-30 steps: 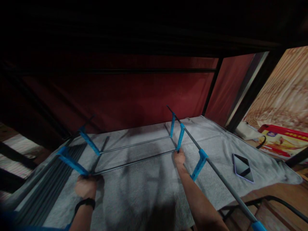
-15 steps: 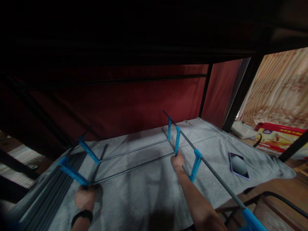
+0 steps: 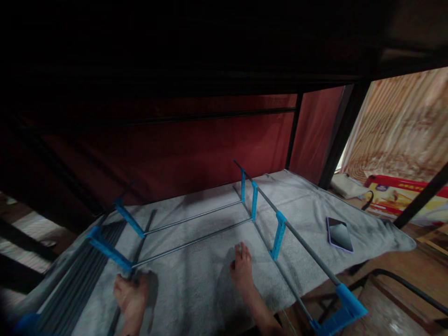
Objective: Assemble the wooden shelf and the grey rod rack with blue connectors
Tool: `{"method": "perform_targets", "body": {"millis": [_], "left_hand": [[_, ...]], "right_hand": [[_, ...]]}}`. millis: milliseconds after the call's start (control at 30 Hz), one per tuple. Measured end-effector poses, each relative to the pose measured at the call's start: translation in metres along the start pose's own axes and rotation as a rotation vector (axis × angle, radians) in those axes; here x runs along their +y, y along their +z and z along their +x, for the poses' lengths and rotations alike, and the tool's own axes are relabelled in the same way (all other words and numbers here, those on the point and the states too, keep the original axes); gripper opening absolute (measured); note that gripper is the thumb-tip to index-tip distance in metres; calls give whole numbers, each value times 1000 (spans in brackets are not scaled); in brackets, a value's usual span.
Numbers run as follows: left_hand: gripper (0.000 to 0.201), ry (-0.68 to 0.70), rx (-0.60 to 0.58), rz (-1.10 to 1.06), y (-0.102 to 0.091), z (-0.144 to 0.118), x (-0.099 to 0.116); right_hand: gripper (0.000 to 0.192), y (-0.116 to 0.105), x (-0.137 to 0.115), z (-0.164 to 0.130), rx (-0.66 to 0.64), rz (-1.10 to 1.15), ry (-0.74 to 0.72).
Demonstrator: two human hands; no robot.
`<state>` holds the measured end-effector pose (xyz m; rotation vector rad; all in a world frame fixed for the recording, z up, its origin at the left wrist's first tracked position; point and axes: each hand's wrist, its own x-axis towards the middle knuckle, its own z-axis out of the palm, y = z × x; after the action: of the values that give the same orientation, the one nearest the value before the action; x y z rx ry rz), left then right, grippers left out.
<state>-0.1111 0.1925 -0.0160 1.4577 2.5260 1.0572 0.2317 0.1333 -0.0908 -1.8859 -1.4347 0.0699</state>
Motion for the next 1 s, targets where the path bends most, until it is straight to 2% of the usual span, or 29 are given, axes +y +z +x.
{"method": "perform_targets", "body": {"millis": [67, 133, 200, 267, 433, 667, 1000], "left_hand": [[72, 180, -32, 46, 4, -39, -7], [62, 359, -96, 150, 7, -74, -16], [53, 483, -145, 263, 7, -100, -21], [50, 540, -165, 349, 4, -113, -21], [50, 565, -149, 435, -6, -115, -8], [52, 521, -108, 417, -1, -119, -8], [52, 535, -62, 420, 5, -119, -10]], "right_hand": [[52, -4, 0, -32, -52, -69, -79], [51, -12, -1, -51, -118, -137, -141], [51, -21, -2, -58, -160, -181, -173], [51, -27, -4, -59, -173, -201, -180], [51, -28, -6, -58, -160, -215, -227], [50, -34, -10, -61, -199, -198, -248], [47, -43, -16, -61, -99, -458, -418]]}}
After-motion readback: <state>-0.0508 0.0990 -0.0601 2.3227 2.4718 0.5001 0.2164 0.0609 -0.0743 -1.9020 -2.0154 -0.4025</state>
